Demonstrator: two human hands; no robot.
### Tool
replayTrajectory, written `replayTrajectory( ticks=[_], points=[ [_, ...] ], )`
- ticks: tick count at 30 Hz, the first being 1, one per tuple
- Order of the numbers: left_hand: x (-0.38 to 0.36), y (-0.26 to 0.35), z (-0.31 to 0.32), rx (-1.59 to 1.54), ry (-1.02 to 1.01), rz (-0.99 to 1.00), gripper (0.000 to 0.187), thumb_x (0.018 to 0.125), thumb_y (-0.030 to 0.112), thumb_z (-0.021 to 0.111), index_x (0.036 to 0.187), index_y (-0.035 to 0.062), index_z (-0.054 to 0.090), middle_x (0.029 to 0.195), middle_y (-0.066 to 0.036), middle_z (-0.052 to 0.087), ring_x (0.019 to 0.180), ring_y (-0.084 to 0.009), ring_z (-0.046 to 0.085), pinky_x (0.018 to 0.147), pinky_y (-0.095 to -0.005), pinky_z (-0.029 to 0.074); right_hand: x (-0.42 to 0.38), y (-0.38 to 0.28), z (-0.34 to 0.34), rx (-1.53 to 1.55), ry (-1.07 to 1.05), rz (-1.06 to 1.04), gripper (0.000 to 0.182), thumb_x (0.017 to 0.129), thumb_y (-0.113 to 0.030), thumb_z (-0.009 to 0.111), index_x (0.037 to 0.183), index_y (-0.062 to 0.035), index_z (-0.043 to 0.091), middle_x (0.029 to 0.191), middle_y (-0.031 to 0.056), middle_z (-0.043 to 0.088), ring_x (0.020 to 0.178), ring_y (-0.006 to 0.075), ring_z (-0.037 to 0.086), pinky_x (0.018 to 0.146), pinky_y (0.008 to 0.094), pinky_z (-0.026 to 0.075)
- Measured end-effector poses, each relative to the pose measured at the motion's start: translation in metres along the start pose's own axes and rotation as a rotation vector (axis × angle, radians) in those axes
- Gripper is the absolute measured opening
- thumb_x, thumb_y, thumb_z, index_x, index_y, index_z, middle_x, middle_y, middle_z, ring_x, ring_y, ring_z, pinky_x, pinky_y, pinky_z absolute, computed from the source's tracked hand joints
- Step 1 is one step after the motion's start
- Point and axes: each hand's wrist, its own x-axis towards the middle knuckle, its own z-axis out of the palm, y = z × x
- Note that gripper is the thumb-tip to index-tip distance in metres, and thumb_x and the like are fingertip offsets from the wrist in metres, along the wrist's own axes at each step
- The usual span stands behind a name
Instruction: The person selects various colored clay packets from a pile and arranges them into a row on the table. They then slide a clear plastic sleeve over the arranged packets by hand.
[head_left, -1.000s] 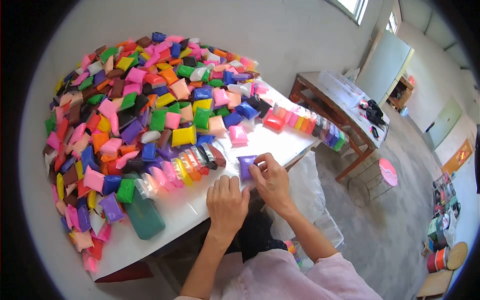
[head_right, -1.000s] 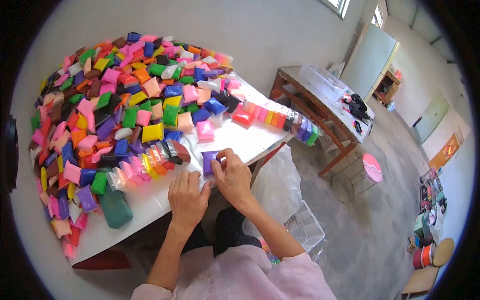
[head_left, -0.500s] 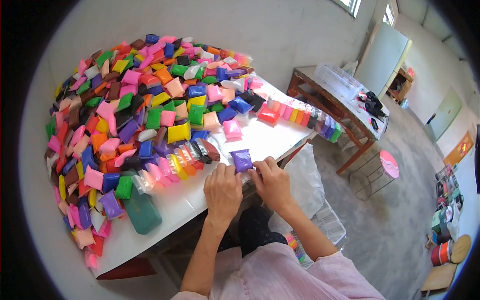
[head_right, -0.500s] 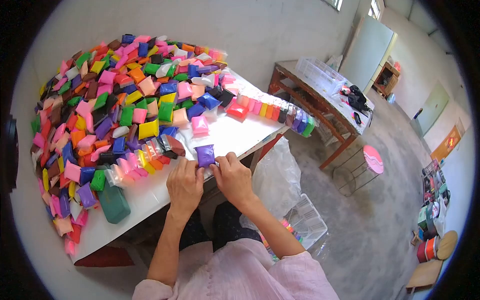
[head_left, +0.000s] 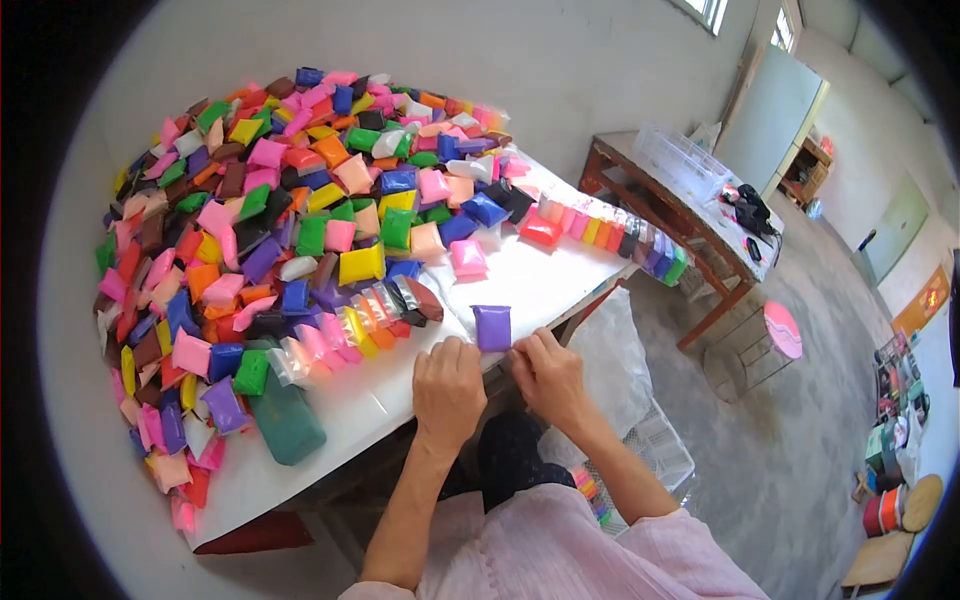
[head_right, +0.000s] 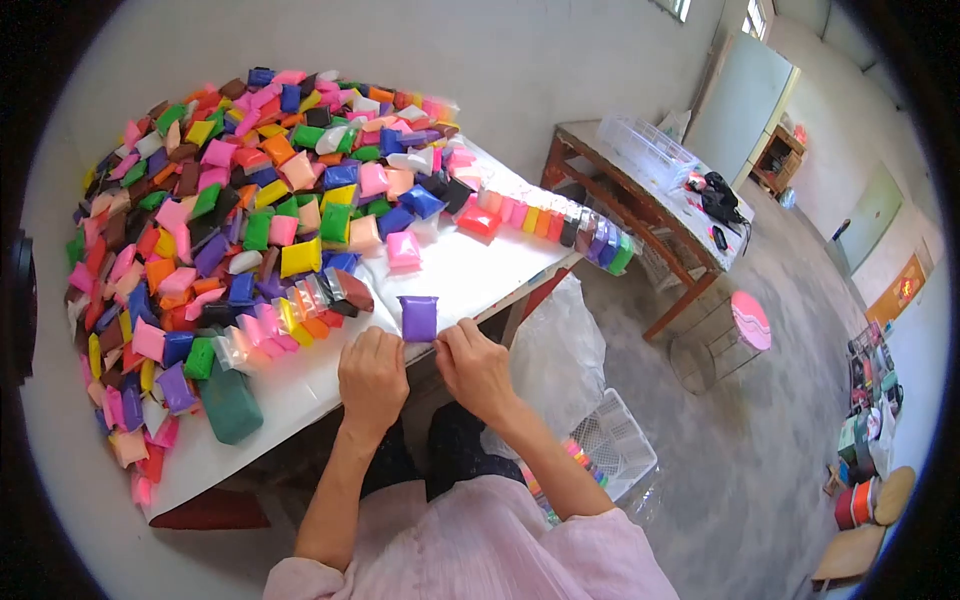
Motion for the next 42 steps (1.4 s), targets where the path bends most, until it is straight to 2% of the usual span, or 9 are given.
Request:
replayTrajectory(
  ticks=[3, 6, 9, 13, 16, 17, 24, 34, 42],
  points=[
    [-0.006, 0.000, -0.003, 0.011, 0.041, 0.122, 0.007, 0.079, 0.005, 0.060, 0.079, 0.0049, 0.054, 0.076, -0.009, 0.049, 0.071, -0.0265, 0.053, 0.062, -0.0387, 0.039, 0.007, -0.005, -0.016, 0.209, -0.071, 0.228, 0.024, 0.085, -0.022, 0.070, 0.089, 0.0003, 0.065, 0.079, 0.0132, 0.064, 0.068, 0.0302, 0.065, 0.058, 0.0387, 0.050],
    [-0.005, 0.006, -0.009, 0.070, 0.075, 0.233, 0.007, 0.079, 0.005, 0.063, 0.083, 0.0031, 0.057, 0.077, -0.008, 0.052, 0.070, -0.0237, 0.054, 0.060, -0.0372, 0.038, 0.029, -0.015, -0.030, 0.218, -0.208, 0.503, 0.044, 0.080, -0.036, 0.076, 0.096, 0.0044, 0.068, 0.075, 0.0151, 0.068, 0.068, 0.0278, 0.068, 0.061, 0.0368, 0.051],
    [-0.004, 0.007, -0.013, 0.191, 0.110, 0.317, 0.007, 0.079, 0.008, 0.061, 0.085, 0.0050, 0.057, 0.078, -0.006, 0.052, 0.068, -0.0194, 0.051, 0.058, -0.0349, 0.036, 0.044, -0.020, -0.031, 0.338, -0.306, 0.553, 0.055, 0.075, -0.039, 0.078, 0.102, 0.0072, 0.067, 0.072, 0.0144, 0.070, 0.066, 0.0250, 0.068, 0.064, 0.0356, 0.052],
    [0.002, 0.001, -0.022, 0.228, 0.094, 0.294, 0.013, 0.082, 0.011, 0.063, 0.093, 0.0037, 0.060, 0.084, -0.007, 0.056, 0.072, -0.0212, 0.054, 0.061, -0.0354, 0.039, 0.059, -0.017, -0.017, 0.379, -0.260, 0.414, 0.046, 0.076, -0.028, 0.076, 0.105, 0.0065, 0.065, 0.083, 0.0126, 0.070, 0.068, 0.0200, 0.066, 0.064, 0.0328, 0.052],
    [0.011, -0.002, -0.037, 0.030, 0.230, 0.082, 0.023, 0.081, 0.009, 0.068, 0.103, 0.0021, 0.064, 0.092, -0.012, 0.061, 0.079, -0.0294, 0.058, 0.067, -0.0390, 0.044, 0.086, 0.000, -0.001, 0.440, -0.203, 0.189, 0.043, 0.077, -0.017, 0.073, 0.114, 0.0034, 0.063, 0.099, 0.0109, 0.068, 0.077, 0.0138, 0.062, 0.069, 0.0275, 0.051],
    [0.009, -0.003, -0.044, 0.009, 0.233, -0.004, 0.022, 0.081, 0.006, 0.069, 0.102, 0.0017, 0.064, 0.096, -0.014, 0.062, 0.084, -0.0339, 0.059, 0.072, -0.0413, 0.047, 0.094, 0.006, 0.007, 0.476, -0.229, 0.167, 0.044, 0.078, -0.014, 0.071, 0.118, 0.0028, 0.062, 0.099, 0.0108, 0.068, 0.077, 0.0145, 0.062, 0.069, 0.0282, 0.051],
    [-0.011, -0.027, -0.039, -0.155, 0.123, -0.017, 0.019, 0.078, 0.000, 0.064, 0.096, -0.0004, 0.061, 0.092, -0.014, 0.058, 0.081, -0.0325, 0.057, 0.071, -0.0416, 0.047, 0.112, 0.015, 0.050, 0.503, -0.418, -0.045, 0.052, 0.074, -0.002, 0.060, 0.127, 0.0000, 0.057, 0.100, 0.0133, 0.066, 0.080, 0.0190, 0.063, 0.077, 0.0326, 0.052],
    [-0.010, -0.022, -0.037, -0.037, -0.019, -0.051, 0.013, 0.077, 0.003, 0.064, 0.088, 0.0011, 0.056, 0.087, -0.013, 0.052, 0.087, -0.0325, 0.055, 0.081, -0.0418, 0.046, 0.103, 0.013, 0.055, 0.222, -0.430, -0.051, 0.058, 0.076, -0.004, 0.058, 0.134, -0.0014, 0.050, 0.109, 0.0194, 0.061, 0.086, 0.0325, 0.065, 0.078, 0.0414, 0.051],
    [-0.011, -0.022, -0.038, -0.028, -0.011, -0.031, 0.015, 0.076, 0.002, 0.064, 0.088, 0.0016, 0.056, 0.087, -0.012, 0.052, 0.084, -0.0312, 0.054, 0.078, -0.0412, 0.046, 0.099, 0.010, 0.050, 0.234, -0.340, -0.042, 0.060, 0.076, 0.001, 0.057, 0.136, -0.0026, 0.050, 0.111, 0.0192, 0.062, 0.085, 0.0287, 0.065, 0.077, 0.0382, 0.052]
  ],
)
